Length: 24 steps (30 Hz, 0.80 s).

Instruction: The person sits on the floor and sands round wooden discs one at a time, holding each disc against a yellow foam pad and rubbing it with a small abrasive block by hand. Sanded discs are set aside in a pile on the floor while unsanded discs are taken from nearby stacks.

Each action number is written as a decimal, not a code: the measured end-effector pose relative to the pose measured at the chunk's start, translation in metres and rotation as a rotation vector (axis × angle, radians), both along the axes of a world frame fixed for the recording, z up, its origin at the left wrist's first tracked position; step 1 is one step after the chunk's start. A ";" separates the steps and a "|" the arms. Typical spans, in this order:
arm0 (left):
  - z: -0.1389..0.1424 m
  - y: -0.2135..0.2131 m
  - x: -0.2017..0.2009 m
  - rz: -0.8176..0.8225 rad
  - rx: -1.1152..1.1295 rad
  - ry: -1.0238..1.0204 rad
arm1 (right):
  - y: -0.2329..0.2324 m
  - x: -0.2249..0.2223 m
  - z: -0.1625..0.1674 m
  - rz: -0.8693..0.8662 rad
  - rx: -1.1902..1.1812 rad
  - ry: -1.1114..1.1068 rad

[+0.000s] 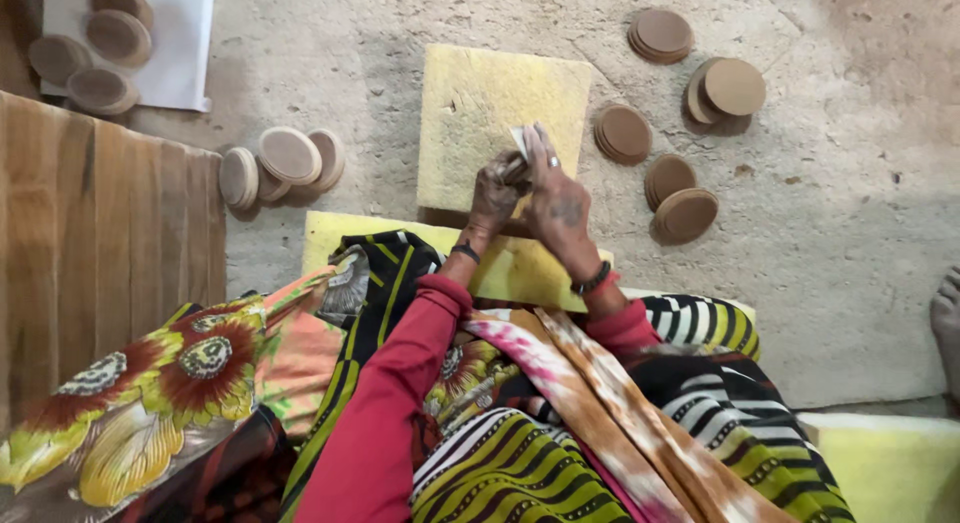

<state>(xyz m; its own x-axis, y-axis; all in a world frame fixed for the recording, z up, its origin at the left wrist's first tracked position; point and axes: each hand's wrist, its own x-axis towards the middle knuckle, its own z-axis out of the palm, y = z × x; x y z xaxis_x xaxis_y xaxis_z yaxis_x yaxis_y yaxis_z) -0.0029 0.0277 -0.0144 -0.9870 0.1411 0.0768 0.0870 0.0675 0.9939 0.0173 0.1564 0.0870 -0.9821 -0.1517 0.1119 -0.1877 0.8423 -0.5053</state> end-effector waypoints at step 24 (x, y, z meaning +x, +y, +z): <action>-0.031 0.058 -0.029 0.049 -0.567 0.250 | 0.030 -0.004 -0.002 -0.167 0.277 0.115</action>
<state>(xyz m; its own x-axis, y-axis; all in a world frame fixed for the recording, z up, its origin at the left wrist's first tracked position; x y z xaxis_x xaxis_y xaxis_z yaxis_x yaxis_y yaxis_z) -0.0315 0.0856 -0.0458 -0.9552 0.1829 0.2325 0.2958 0.5884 0.7525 0.0131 0.1863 0.0852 -0.9792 -0.0296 0.2006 -0.0778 0.9684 -0.2369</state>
